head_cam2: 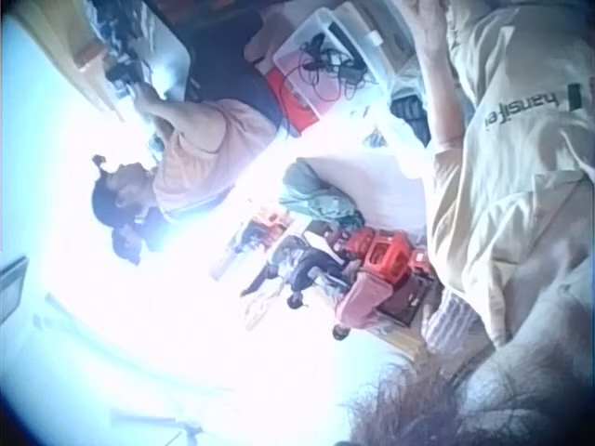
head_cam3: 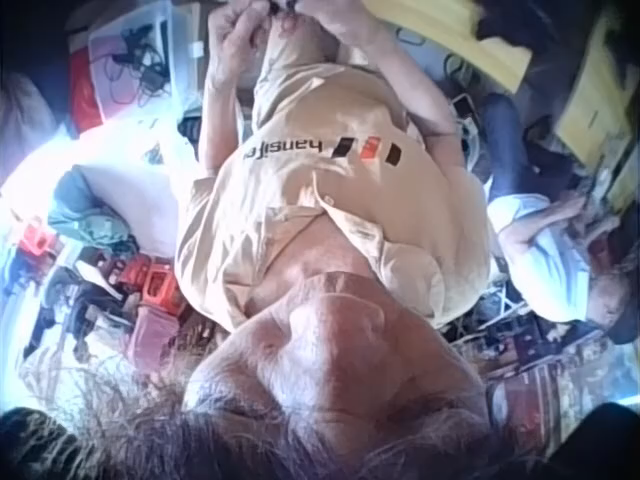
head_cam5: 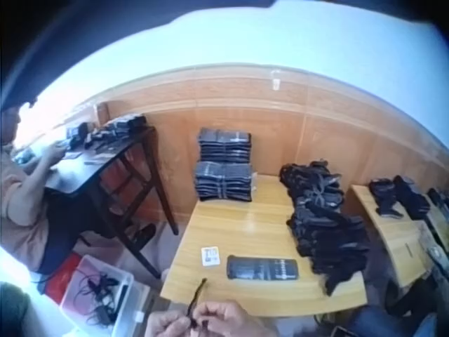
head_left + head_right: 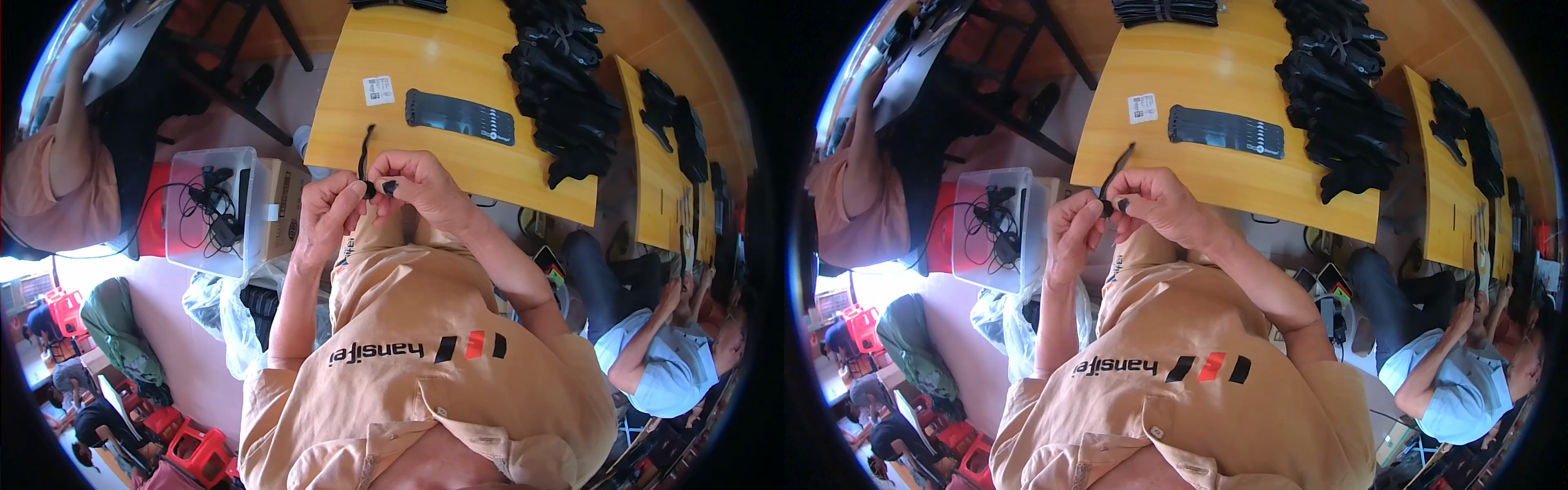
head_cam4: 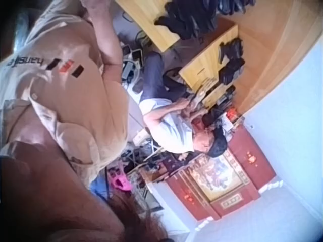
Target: Manually attaching fasteners and components to black textile straps at a production workstation.
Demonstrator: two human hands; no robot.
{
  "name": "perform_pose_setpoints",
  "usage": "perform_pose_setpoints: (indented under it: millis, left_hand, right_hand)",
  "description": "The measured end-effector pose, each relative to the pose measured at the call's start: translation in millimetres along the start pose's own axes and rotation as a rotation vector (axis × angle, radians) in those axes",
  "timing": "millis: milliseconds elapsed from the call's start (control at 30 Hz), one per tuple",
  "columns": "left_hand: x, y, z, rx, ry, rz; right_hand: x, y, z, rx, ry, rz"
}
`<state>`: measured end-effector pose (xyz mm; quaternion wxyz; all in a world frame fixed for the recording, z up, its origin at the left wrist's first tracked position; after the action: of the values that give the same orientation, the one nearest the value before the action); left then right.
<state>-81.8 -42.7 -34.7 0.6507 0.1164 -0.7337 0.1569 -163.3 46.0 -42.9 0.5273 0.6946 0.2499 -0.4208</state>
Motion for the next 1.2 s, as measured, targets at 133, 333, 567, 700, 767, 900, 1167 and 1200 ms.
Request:
perform_pose_setpoints:
  millis: [133, 333, 567, 700, 767, 900, 1167, 1200]
  left_hand:
    - [0, -3, 1, 0.041, -0.018, -0.086]
    - [25, 3, -6, 0.062, 0.045, 0.093]
    - [22, 7, -19, 0.013, -0.044, -0.186]
    - [22, 19, -19, -0.042, -0.098, -0.327]
    - [18, 17, -19, -0.063, -0.146, -0.382]
    - [-3, -4, -17, -0.071, -0.279, -0.589]
    - [-26, 6, -11, -0.277, -0.309, -0.148]
    - [-30, 11, -12, -0.331, -0.324, -0.074]
  right_hand:
    - [-7, 9, -2, 0.015, 0.007, 0.039]
    - [-39, 24, -11, 0.009, -0.34, -0.81]
    - [-18, 32, -16, -0.032, -0.228, -0.141]
    - [-7, 26, -28, 0.079, -0.099, 0.261]
    - [-11, 13, -35, 0.171, -0.08, 0.199]
    - [-4, -61, -49, 0.307, -0.145, 0.534]
    - [-24, -48, -43, 0.292, -0.163, 0.062]
    - [-20, -43, -41, 0.238, -0.148, 0.061]
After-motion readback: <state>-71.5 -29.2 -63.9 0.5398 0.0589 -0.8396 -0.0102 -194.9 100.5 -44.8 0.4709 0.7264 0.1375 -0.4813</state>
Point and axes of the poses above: each hand's wrist, its own z-axis towards the middle knuckle, its own y-axis out of the palm, x = y × z, the point moved 7 cm from there along z, towards the middle knuckle, and after that the axes turned 6 degrees about z, right-handed, at the moved point
